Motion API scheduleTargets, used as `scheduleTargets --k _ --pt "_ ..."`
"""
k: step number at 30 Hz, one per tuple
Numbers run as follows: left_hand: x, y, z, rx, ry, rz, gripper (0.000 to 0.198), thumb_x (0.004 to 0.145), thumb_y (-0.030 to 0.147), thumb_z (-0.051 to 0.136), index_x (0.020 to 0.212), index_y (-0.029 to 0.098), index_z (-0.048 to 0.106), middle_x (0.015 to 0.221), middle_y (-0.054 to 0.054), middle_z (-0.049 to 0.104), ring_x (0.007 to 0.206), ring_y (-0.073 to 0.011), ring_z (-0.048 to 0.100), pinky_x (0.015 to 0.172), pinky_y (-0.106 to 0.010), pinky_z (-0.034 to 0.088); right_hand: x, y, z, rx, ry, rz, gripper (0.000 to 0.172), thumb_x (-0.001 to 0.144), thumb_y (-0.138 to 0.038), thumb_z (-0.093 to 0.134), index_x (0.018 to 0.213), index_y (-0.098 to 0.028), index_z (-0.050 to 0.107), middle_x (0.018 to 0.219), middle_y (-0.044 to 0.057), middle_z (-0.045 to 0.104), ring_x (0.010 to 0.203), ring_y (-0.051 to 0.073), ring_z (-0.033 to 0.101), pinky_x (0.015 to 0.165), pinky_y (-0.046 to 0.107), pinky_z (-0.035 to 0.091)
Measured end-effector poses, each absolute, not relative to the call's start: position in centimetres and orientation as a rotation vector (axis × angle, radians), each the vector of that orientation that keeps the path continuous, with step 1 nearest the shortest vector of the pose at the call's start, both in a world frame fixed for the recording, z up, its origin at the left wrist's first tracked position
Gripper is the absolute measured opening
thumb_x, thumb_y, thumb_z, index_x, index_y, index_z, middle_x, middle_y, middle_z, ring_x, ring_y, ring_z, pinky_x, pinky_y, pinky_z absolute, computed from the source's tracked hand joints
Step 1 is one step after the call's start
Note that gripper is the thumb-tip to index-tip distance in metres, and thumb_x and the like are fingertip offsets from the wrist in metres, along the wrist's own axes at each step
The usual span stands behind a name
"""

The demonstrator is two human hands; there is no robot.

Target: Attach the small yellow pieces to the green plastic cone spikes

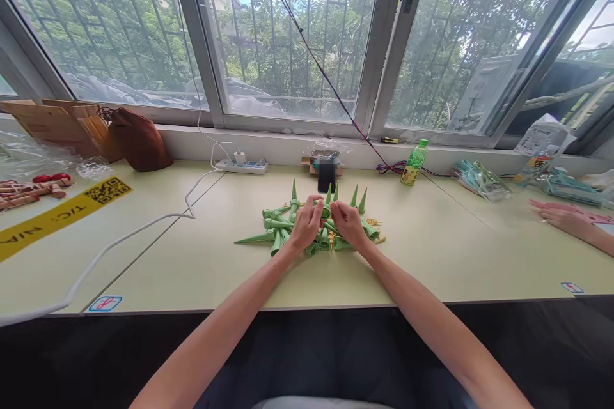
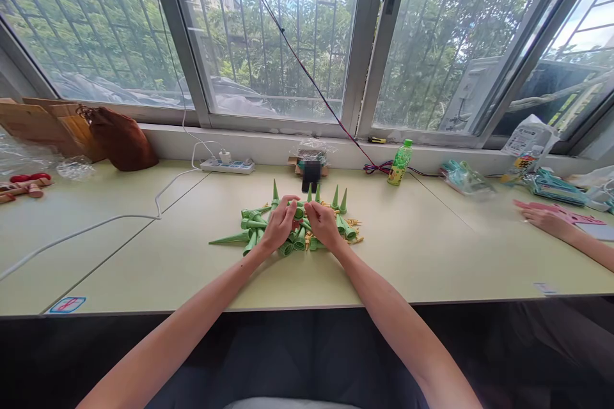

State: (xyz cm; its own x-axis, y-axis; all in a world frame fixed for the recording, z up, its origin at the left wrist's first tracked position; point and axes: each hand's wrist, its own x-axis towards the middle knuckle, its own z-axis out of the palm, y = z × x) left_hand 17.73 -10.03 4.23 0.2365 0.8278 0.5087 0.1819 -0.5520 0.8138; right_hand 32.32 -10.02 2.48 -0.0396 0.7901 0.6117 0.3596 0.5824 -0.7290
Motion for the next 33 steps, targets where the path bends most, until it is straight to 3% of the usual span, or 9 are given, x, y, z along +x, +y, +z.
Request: scheduleTargets --k 6,13,23,27,33 --pt "17.6 -10.2 4.3 1.920 0.882 1.327 0.031 0.095 0.046 0.044 0.111 0.019 0.048 0.059 0.006 0.049 0.048 -0.0090 0.048 0.048 -0.019 0.043 32.3 -9.9 2.4 -0.984 -1.617 0.501 0.045 0.096 -0.053 0.040 0.065 -0.021 0.037 0.053 -0.005 0.035 0.051 0.010 0.030 0.050 0.024 0.027" --pt "17.7 -10.2 4.2 2.025 0.859 1.358 0.030 0.091 0.036 0.053 0.115 0.020 0.044 0.074 0.001 0.059 0.062 -0.0110 0.058 0.052 -0.019 0.046 32.4 -9.9 2.6 -1.027 -1.610 0.449 0.046 0.095 -0.052 0.040 0.062 -0.021 0.035 0.052 -0.005 0.031 0.052 0.010 0.026 0.050 0.025 0.024" --pt "17.6 -9.7 2.8 2.233 0.816 1.378 0.057 0.087 0.026 0.059 0.136 0.025 0.031 0.106 -0.007 0.062 0.071 -0.0113 0.059 0.056 -0.020 0.049 32.4 -10.0 3.0 -1.049 -1.532 0.459 0.049 0.094 -0.050 0.041 0.056 -0.021 0.034 0.050 -0.004 0.030 0.050 0.010 0.026 0.049 0.026 0.023" --pt "17.4 -9.7 2.8 2.297 0.830 1.366 0.065 0.087 0.022 0.059 0.142 0.028 0.025 0.112 -0.007 0.064 0.068 -0.0106 0.057 0.058 -0.021 0.048 32.5 -10.1 3.1 -1.094 -1.513 0.470 0.049 0.093 -0.050 0.041 0.055 -0.020 0.035 0.048 -0.004 0.032 0.049 0.010 0.028 0.049 0.026 0.024" --pt "17.4 -9.7 3.1 2.379 0.944 1.300 0.057 0.088 0.016 0.056 0.138 0.029 0.033 0.111 -0.003 0.068 0.058 -0.0095 0.054 0.060 -0.023 0.048 32.6 -9.9 3.2 -1.147 -1.508 0.473 0.050 0.092 -0.049 0.040 0.052 -0.020 0.038 0.046 -0.004 0.034 0.047 0.010 0.030 0.048 0.026 0.025"
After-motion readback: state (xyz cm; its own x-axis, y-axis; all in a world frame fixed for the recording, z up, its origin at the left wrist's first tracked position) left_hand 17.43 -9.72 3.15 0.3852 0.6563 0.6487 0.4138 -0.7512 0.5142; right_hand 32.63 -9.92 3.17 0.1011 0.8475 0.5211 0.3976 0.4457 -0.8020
